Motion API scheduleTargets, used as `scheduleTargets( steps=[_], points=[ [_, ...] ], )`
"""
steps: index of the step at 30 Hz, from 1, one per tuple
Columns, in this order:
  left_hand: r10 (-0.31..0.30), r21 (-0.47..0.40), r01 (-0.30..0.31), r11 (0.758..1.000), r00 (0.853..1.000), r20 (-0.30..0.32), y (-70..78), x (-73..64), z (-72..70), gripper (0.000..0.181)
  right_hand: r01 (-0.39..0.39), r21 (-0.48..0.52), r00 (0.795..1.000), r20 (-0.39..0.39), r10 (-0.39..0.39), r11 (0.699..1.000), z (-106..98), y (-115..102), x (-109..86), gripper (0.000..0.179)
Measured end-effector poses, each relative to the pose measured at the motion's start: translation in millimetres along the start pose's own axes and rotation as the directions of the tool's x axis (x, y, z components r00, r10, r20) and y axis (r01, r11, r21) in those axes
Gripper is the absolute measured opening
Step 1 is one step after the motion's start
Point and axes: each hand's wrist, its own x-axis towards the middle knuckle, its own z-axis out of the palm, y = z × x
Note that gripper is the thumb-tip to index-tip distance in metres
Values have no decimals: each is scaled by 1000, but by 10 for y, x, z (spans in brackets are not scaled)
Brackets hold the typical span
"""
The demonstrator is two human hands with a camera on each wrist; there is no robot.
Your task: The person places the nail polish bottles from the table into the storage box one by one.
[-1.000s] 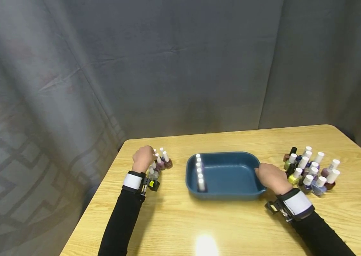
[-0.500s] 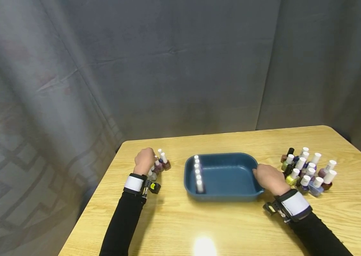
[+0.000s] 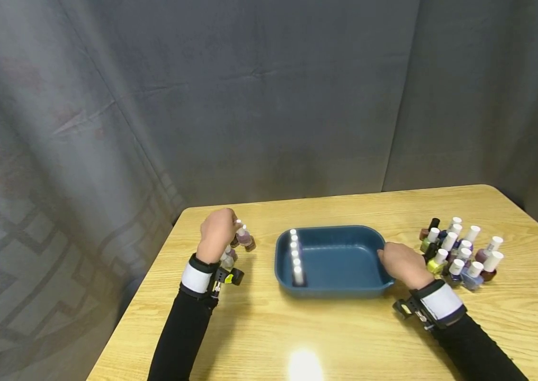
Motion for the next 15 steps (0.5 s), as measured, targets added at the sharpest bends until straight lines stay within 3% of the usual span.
scheduleTargets(
  steps=[3, 8, 11, 15],
  points=[
    [54, -15, -55, 998, 998, -19, 162, -106, -116, 17, 11, -3, 1000, -12, -11, 1000, 7, 8, 1, 34],
    [153, -97, -157, 983, 987, -44, 420, -270, -224, 18, 22, -4, 1000, -23, -22, 1000, 17, 13, -2, 34],
    [228, -142, -238, 961, 970, -81, 557, -345, -225, 18, 20, -3, 1000, -18, -20, 1000, 16, 15, -2, 34],
    [320, -182, -343, 922, 936, -144, 732, -430, -179, 19, 18, -2, 1000, -16, -18, 1000, 15, 24, 5, 34]
  ],
)
